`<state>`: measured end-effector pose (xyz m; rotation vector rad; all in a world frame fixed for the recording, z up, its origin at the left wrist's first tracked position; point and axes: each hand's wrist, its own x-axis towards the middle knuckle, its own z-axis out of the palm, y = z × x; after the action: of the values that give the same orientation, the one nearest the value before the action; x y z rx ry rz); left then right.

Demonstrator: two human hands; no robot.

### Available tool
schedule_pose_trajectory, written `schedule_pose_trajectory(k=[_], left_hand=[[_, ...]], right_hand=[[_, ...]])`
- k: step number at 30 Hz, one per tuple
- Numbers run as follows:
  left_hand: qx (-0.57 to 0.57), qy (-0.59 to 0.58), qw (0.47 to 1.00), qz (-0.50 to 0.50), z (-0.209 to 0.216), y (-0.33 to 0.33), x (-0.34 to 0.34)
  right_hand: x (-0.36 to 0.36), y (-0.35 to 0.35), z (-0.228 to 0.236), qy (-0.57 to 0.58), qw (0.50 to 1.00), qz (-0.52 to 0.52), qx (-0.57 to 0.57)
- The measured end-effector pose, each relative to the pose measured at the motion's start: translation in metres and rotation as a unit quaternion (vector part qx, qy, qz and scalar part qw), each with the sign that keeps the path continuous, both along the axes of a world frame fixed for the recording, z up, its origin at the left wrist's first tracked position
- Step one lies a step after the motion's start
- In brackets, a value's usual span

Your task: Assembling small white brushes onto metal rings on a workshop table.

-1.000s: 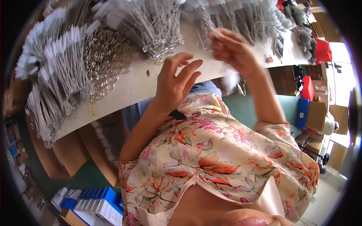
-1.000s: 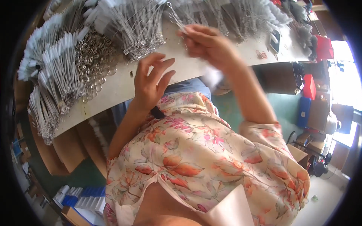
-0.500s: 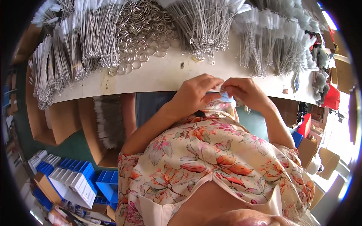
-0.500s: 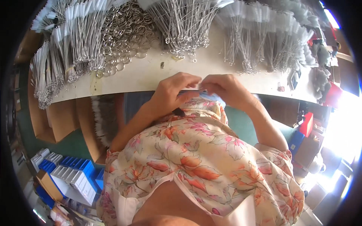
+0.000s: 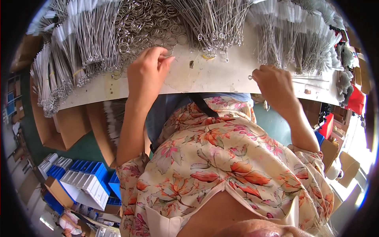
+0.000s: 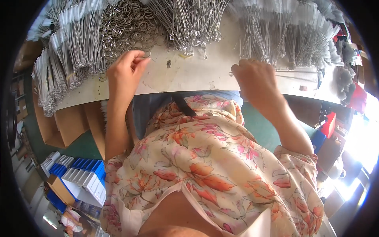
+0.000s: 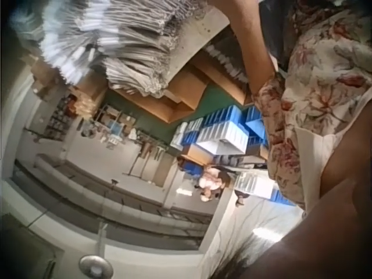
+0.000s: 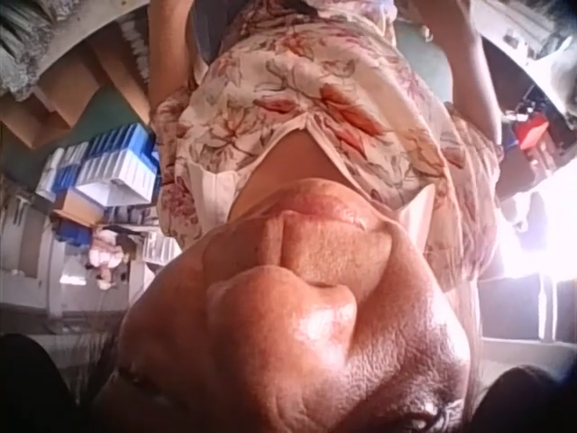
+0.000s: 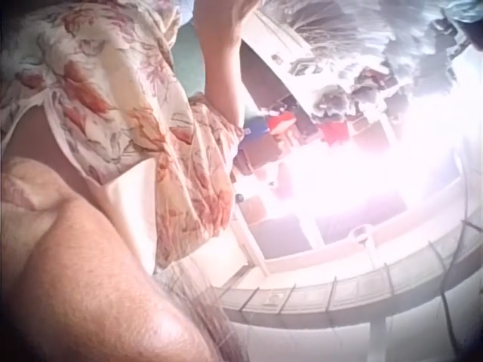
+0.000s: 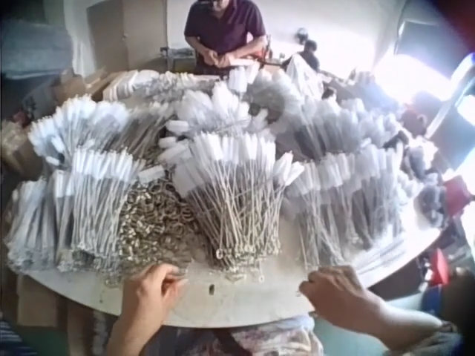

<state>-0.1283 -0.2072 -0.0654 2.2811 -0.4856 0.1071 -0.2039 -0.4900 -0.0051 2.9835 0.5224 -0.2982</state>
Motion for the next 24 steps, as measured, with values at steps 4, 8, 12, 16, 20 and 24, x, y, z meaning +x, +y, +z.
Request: schedule_pose_trajectory(k=[4, 8, 12, 16, 20, 24], left_hand=[[0.124, -0.071, 0.990, -0.001, -0.012, -0.002, 0.002], [0.063, -0.076, 0.995, -0.008, -0.012, 0.000, -0.001], [-0.316, 0.210, 0.925, 0.013, 0.013, 0.004, -0.011], [-0.610, 0.408, 0.674, -0.082, 0.011, 0.005, -0.013], [-0.620, 0.391, 0.676, -0.074, 0.006, 0.001, -0.014], [-0.604, 0.376, 0.696, -0.089, 0.014, -0.003, -0.014]], right_hand=[[-0.003, 0.011, -0.033, -0.015, 0.960, -0.055, 0.275], [0.002, 0.033, -0.034, -0.023, 0.925, -0.094, 0.367], [-0.003, 0.031, -0.047, -0.031, 0.944, -0.070, 0.320], [-0.009, 0.032, -0.069, -0.119, 0.919, -0.072, 0.369], [-0.013, 0.035, -0.082, -0.230, 0.920, -0.019, 0.316], [-0.013, 0.035, -0.087, -0.241, 0.918, -0.016, 0.314]])
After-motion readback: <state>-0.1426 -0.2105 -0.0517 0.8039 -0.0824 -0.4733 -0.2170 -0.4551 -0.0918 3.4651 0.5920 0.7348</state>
